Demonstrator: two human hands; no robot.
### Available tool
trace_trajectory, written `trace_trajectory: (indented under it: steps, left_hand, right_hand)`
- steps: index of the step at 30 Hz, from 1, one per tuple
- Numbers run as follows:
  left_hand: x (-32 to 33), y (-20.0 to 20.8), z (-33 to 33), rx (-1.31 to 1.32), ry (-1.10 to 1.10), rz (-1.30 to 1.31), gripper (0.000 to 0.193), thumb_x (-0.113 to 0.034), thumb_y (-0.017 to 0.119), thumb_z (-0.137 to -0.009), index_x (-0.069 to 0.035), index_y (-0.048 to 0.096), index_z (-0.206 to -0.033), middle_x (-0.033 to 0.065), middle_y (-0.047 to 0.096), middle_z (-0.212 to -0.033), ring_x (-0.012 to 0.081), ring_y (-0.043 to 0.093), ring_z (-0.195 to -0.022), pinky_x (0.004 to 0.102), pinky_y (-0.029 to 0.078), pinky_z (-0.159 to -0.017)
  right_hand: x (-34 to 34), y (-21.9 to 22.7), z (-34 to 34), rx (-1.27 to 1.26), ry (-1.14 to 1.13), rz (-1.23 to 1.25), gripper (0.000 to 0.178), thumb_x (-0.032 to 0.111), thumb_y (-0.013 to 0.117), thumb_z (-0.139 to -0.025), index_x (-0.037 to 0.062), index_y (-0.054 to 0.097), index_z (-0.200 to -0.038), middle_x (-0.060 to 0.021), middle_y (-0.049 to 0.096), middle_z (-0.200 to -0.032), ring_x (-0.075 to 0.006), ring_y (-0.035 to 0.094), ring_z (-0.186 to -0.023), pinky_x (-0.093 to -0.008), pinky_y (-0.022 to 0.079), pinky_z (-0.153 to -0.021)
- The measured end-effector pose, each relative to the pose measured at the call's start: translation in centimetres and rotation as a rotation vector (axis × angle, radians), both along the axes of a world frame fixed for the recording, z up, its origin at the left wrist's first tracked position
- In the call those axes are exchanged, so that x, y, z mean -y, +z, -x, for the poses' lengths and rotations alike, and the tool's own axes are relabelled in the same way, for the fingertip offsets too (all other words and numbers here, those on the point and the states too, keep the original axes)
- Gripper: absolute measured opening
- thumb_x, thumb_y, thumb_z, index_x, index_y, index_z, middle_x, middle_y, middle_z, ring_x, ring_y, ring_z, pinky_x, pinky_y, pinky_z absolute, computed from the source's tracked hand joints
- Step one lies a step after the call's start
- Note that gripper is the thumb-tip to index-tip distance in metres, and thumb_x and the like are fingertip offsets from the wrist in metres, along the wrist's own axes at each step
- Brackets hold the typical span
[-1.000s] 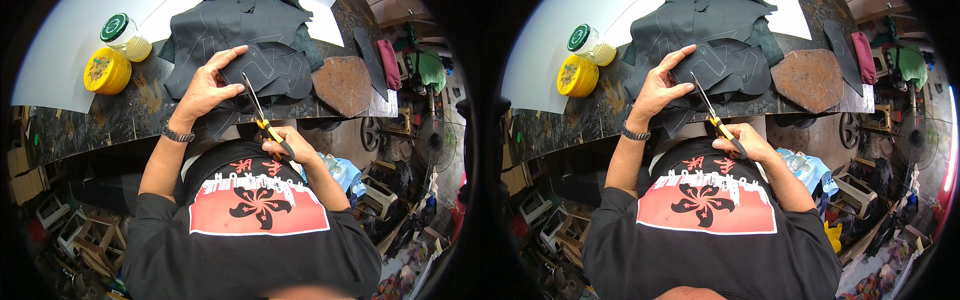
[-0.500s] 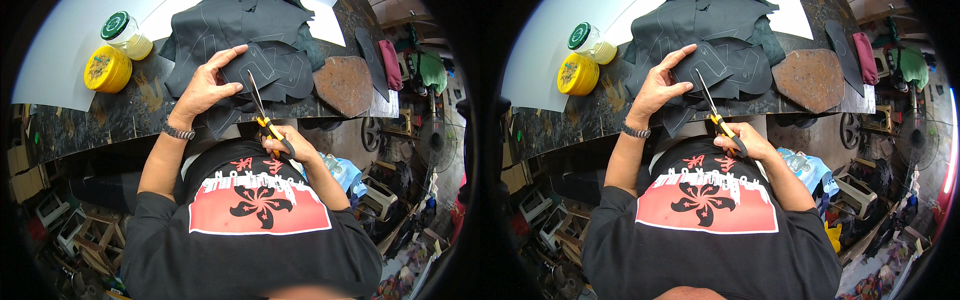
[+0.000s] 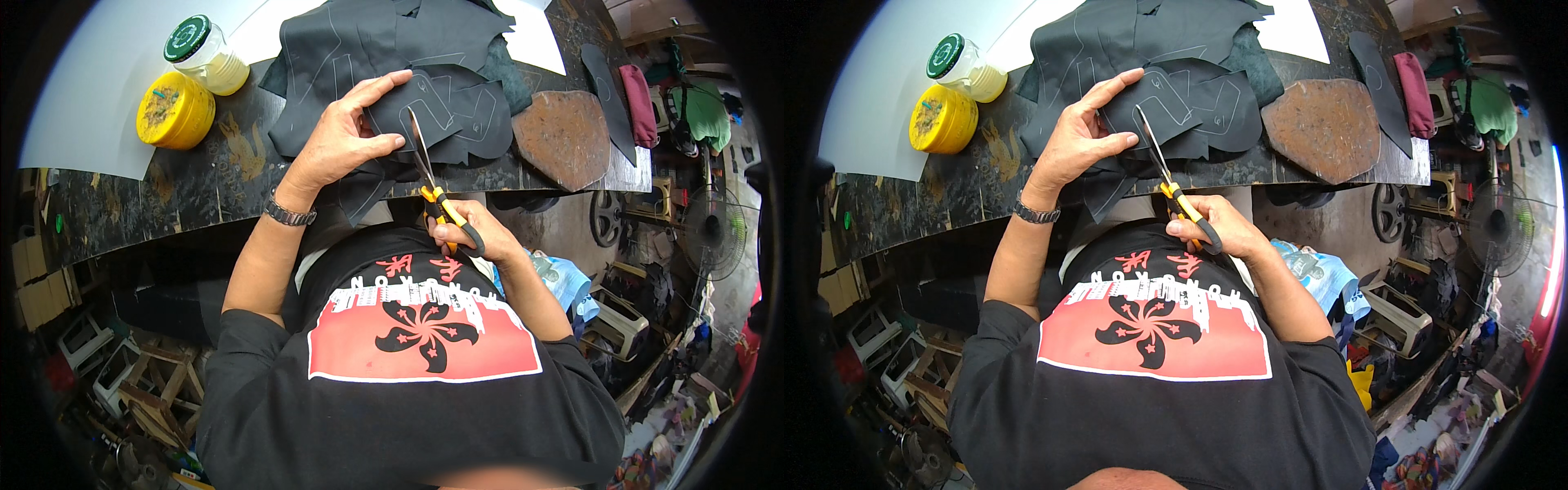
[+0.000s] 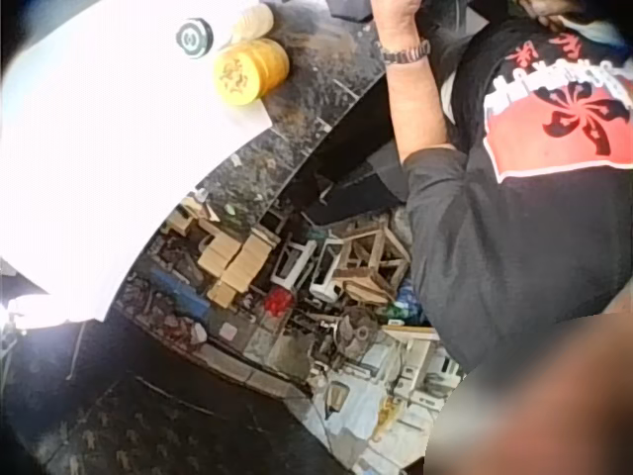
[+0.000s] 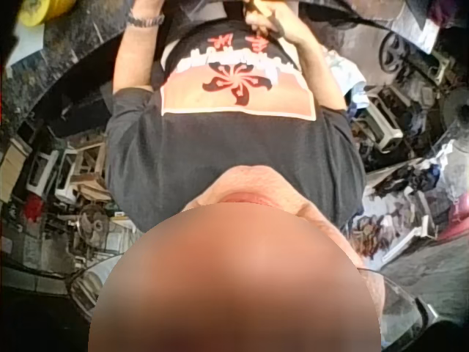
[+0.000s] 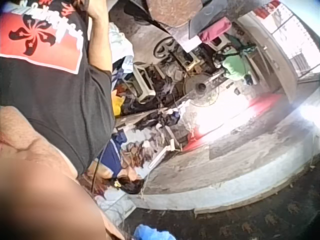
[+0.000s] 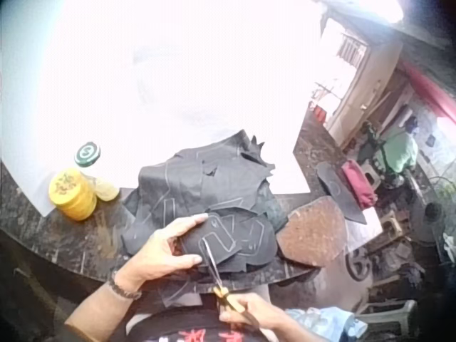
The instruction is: The person uses shears to cut a dark fabric laid on a work table, following white chalk outlines. They rotate and reposition the fabric to cut along curved and straight edges, separating pattern pieces from the main sheet.
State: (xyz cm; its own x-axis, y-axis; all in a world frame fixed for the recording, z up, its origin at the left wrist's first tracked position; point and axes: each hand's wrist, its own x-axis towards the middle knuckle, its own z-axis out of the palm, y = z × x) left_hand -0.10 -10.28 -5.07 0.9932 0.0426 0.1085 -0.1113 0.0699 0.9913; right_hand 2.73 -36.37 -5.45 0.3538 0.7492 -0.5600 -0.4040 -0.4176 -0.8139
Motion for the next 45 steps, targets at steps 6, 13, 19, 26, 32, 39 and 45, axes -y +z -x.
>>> trace_trajectory:
  steps: [6,13,19,26,32,39,45]
  left_hand:
    - [0.0,0.1,0.1,-0.039,-0.001,-0.013,0.071,0.005,0.072,-0.075,-0.005,0.047,-0.14,0.0072,0.047,-0.138,0.0159,0.051,-0.122,0.0284,0.047,-0.102]
    - [0.2,0.1,0.0,-0.031,0.014,-0.031,0.072,0.004,0.073,-0.074,-0.005,0.047,-0.14,0.0072,0.047,-0.137,0.0153,0.052,-0.119,0.0279,0.048,-0.101]
    - [0.3,0.2,0.2,-0.036,0.003,-0.006,0.072,0.005,0.073,-0.075,-0.005,0.046,-0.141,0.0066,0.047,-0.136,0.0149,0.052,-0.118,0.0277,0.048,-0.101]
    - [0.5,0.3,0.2,-0.02,-0.016,0.024,0.072,0.004,0.073,-0.075,-0.004,0.046,-0.141,0.0066,0.046,-0.137,0.0149,0.05,-0.12,0.0277,0.046,-0.102]
    - [0.6,0.2,0.3,-0.028,-0.009,0.013,0.072,0.004,0.073,-0.075,-0.004,0.045,-0.141,0.0068,0.045,-0.138,0.015,0.049,-0.121,0.0275,0.046,-0.102]
    - [0.7,-0.1,0.2,0.041,0.032,0.018,0.071,0.005,0.073,-0.073,-0.007,0.048,-0.14,0.0062,0.046,-0.136,0.0107,0.054,-0.109,0.0208,0.054,-0.084]
    - [0.5,0.2,0.2,0.003,0.007,0.029,0.073,0.003,0.074,-0.075,-0.004,0.044,-0.142,0.0084,0.045,-0.14,0.0178,0.048,-0.125,0.0299,0.044,-0.105]
  right_hand:
    - [-0.1,0.2,0.1,0.015,0.004,0.012,0.033,0.033,0.076,-0.083,0.0048,0.058,-0.087,0.0026,0.054,-0.069,-0.0058,0.052,-0.06,-0.0216,0.043,-0.056]
    - [-0.2,0.4,-0.1,0.064,0.025,0.067,0.032,0.031,0.072,-0.084,0.002,0.06,-0.091,-0.0006,0.056,-0.074,-0.0082,0.056,-0.063,-0.0233,0.048,-0.06]
    - [-0.2,0.2,0.0,0.046,0.012,0.055,0.034,0.033,0.073,-0.083,0.0023,0.059,-0.09,-0.0002,0.056,-0.074,-0.008,0.055,-0.062,-0.0229,0.048,-0.058]
    - [-0.1,-0.3,0.3,0.037,-0.013,0.01,0.035,0.033,0.074,-0.082,0.0028,0.058,-0.089,0.0006,0.055,-0.074,-0.0072,0.053,-0.061,-0.0224,0.046,-0.058]
    - [0.0,-0.1,0.4,0.063,-0.037,0.06,0.035,0.033,0.075,-0.08,0.0035,0.058,-0.087,0.0005,0.054,-0.071,-0.0065,0.052,-0.059,-0.0216,0.043,-0.056]
    - [-0.1,0.2,0.9,0.058,-0.087,0.07,0.03,0.029,0.076,-0.08,0.0053,0.057,-0.084,0.0032,0.052,-0.065,-0.0047,0.049,-0.052,-0.02,0.039,-0.049]
    - [0.0,0.4,0.9,0.076,-0.098,0.068,0.028,0.027,0.076,-0.08,0.0054,0.058,-0.081,0.0039,0.052,-0.064,-0.0039,0.048,-0.051,-0.0194,0.038,-0.048]
